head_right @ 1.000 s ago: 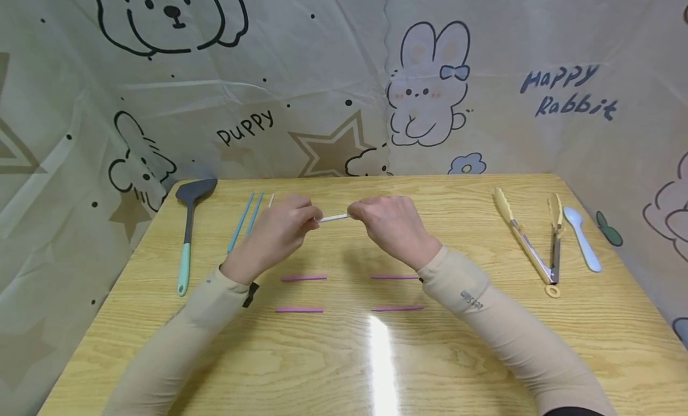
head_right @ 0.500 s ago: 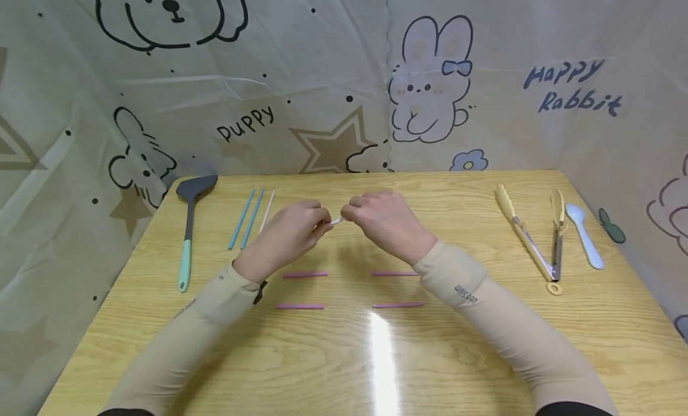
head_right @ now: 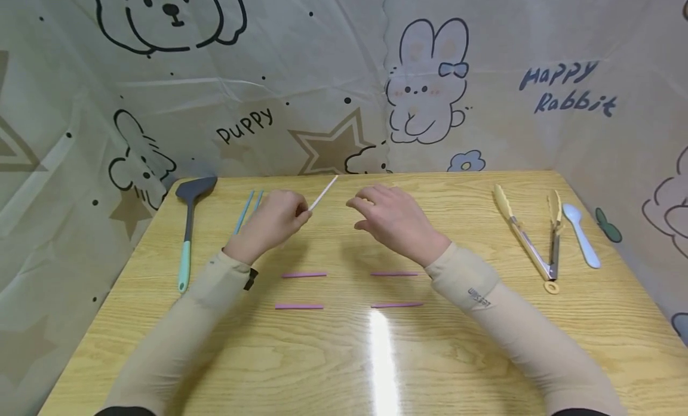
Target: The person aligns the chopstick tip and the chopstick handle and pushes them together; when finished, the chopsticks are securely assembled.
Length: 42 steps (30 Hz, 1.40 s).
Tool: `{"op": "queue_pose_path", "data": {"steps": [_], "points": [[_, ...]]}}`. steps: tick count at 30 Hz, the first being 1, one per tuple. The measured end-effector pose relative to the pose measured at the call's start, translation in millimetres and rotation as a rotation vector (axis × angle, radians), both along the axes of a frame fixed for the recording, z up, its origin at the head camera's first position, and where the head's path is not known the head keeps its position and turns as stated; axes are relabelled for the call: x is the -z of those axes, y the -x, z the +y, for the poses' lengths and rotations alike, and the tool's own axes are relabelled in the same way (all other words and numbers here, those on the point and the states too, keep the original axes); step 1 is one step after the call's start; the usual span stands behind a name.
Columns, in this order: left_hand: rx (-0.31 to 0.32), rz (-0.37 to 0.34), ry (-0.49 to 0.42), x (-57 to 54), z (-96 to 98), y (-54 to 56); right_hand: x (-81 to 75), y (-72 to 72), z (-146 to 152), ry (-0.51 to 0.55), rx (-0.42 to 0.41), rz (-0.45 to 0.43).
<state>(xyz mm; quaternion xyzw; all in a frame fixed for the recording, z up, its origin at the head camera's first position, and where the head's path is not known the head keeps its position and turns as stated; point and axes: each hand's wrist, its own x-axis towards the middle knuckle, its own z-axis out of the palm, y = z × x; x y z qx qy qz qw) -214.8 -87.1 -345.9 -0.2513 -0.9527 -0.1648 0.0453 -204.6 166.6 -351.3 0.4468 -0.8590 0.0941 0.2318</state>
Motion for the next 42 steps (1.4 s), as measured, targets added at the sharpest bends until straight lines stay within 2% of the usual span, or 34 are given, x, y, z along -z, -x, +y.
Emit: {"op": "queue_pose_path", "data": {"steps": [4,7,12,17,20,27,31,39,42], "points": [[-0.075,-0.071,-0.095,7.2,-13.6,12.5,8.5,-8.4,8,-0.046,-0.001,-0.09],[-0.121,-0.136,-0.131,13.4,-21.3,19.4,17.1,-16.6,14,-0.089,0.011,-0.177],[-0.195,-0.207,-0.145,24.4,-32.3,30.6,27.1,-29.7,24,-0.159,0.066,-0.314],[-0.279,-0.289,-0.155,35.3,-40.5,43.9,33.6,-37.0,31,-0.21,0.116,-0.402],[-0.302,-0.31,-0.134,41.5,-44.1,50.2,38.9,-39.0,32,-0.23,0.122,-0.424],[-0.331,-0.273,-0.068,53.5,-44.1,57.5,46.2,-41.8,36,-0.261,0.127,-0.476],[-0.349,-0.302,-0.069,56.7,-43.9,57.1,48.0,-42.9,35,-0.259,0.125,-0.478],[-0.356,-0.289,-0.05,59.2,-46.8,57.7,52.3,-40.4,32,-0.266,0.129,-0.467],[-0.362,-0.305,-0.053,58.6,-47.6,57.5,54.1,-38.9,30,-0.252,0.142,-0.459]]}}
